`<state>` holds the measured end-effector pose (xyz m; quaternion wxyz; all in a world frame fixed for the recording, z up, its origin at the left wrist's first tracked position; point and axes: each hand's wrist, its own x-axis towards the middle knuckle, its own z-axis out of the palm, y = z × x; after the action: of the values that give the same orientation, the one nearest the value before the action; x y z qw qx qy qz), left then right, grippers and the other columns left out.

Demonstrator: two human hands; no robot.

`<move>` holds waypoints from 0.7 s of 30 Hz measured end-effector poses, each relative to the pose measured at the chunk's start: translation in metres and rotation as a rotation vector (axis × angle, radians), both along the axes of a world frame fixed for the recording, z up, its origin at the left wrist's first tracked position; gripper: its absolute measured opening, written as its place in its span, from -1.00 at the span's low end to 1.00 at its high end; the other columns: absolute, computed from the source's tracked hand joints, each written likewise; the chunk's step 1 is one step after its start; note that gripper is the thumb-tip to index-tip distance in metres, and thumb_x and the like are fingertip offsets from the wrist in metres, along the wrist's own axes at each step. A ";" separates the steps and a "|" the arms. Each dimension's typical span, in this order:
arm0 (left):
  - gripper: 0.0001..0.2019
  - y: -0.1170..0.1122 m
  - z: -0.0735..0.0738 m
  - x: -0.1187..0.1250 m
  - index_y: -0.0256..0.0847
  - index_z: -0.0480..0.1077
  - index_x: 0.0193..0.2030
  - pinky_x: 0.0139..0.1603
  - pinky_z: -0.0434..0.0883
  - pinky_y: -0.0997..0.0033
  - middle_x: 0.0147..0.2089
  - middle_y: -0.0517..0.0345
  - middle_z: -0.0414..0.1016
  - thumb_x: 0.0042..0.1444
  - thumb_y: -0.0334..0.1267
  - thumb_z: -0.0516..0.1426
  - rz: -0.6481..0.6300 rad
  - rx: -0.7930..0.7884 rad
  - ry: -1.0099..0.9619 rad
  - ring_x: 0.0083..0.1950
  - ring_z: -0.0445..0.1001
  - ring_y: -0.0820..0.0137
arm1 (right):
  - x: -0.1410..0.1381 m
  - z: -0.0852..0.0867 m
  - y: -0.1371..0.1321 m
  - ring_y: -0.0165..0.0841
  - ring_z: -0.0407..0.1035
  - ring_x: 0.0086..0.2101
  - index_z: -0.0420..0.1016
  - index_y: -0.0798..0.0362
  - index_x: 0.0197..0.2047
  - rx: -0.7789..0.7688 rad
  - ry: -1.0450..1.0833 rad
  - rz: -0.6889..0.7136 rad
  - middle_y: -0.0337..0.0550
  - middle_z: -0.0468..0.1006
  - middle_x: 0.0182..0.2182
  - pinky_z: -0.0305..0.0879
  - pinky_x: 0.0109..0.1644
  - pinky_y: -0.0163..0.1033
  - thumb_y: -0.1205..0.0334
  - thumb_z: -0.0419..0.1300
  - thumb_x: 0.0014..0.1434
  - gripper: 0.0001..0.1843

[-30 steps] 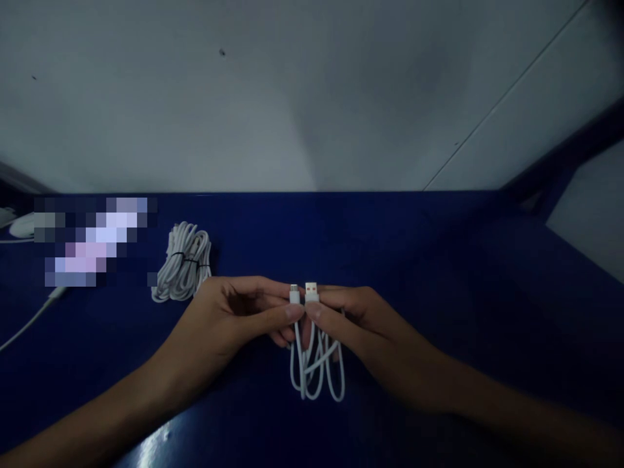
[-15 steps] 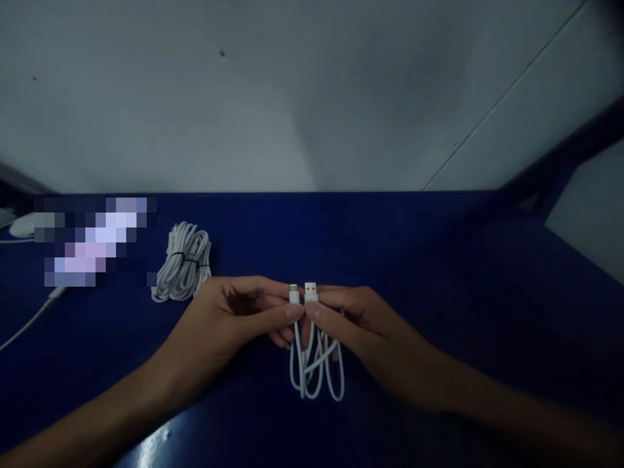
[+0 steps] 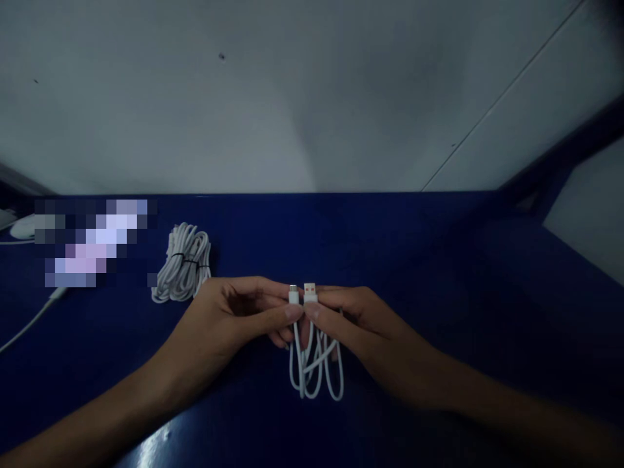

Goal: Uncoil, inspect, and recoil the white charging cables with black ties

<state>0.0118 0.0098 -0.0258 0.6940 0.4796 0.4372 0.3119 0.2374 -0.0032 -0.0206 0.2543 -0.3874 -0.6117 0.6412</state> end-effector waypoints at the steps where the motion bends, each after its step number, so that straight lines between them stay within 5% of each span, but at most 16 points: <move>1: -0.80 0.000 0.000 0.000 -0.12 0.77 0.00 -0.25 0.58 0.67 -0.33 0.12 0.77 0.25 -0.33 0.46 -0.001 0.003 0.003 -0.35 0.67 0.52 | 0.000 0.000 0.000 -0.34 0.45 -0.28 0.67 0.02 -0.17 -0.002 -0.012 -0.007 -0.21 0.58 -0.34 0.36 -0.15 -0.21 0.07 0.08 0.61 -0.59; 21: -0.79 -0.001 0.002 0.003 -0.10 0.77 0.01 -0.27 0.59 0.67 -0.37 0.15 0.75 0.23 -0.33 0.47 0.011 -0.008 -0.017 -0.38 0.66 0.52 | 0.001 0.001 -0.001 -0.38 0.40 -0.31 0.68 0.00 -0.15 0.003 -0.015 -0.004 -0.22 0.61 -0.28 0.33 -0.19 -0.21 0.05 0.07 0.63 -0.58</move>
<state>0.0148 0.0089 -0.0234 0.6979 0.4717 0.4350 0.3182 0.2385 -0.0041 -0.0193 0.2514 -0.3929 -0.6139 0.6369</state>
